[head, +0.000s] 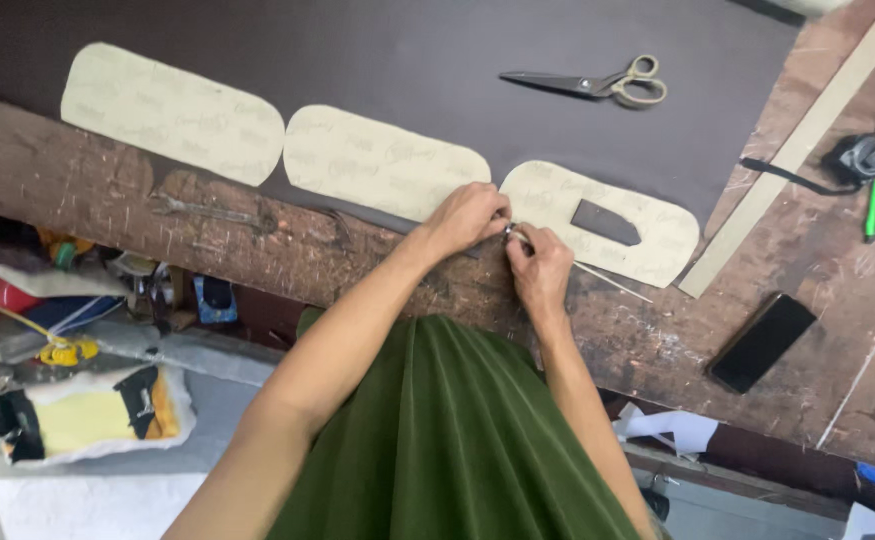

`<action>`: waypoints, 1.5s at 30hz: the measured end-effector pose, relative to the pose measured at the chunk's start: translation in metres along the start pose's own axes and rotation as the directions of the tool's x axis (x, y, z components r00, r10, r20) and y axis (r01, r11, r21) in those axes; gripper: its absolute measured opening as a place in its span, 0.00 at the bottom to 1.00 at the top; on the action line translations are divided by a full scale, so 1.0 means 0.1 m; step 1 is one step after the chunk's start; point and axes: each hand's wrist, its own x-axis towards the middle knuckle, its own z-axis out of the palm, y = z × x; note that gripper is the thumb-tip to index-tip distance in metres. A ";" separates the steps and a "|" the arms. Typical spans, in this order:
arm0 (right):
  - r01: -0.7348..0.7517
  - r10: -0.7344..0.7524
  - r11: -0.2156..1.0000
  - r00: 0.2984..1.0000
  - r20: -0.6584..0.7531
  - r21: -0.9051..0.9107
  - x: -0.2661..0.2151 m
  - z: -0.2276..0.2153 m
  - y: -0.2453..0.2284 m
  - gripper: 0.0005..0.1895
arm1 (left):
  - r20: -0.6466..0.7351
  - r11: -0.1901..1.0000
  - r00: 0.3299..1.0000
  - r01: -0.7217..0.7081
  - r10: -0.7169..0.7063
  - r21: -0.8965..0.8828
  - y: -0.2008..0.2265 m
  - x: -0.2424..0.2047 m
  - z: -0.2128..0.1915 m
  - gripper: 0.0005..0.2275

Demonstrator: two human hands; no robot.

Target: The person outlines paper templates on a roll of dark material using a marking tool and then cuts the material with shears.

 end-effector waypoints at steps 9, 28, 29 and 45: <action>-0.033 0.033 0.999 0.999 0.004 0.034 -0.05 -0.02 0.03 0.10 | 0.002 1.000 1.000 -0.009 0.009 -0.014 0.02 -0.06 0.00 0.04; -0.127 0.128 0.990 0.992 0.012 -0.068 -0.04 0.01 -0.07 0.08 | 0.026 0.999 0.999 0.024 -0.023 -0.032 0.02 -0.06 0.05 0.04; -0.099 0.102 0.993 0.994 0.035 -0.065 -0.06 0.01 -0.08 0.08 | 0.016 0.999 1.000 0.017 -0.016 -0.037 0.02 -0.08 0.06 0.04; -0.126 0.115 0.967 0.991 0.062 0.223 -0.15 -0.15 0.15 0.06 | 0.008 0.999 0.999 -0.036 0.036 -0.031 -0.02 -0.07 0.03 0.04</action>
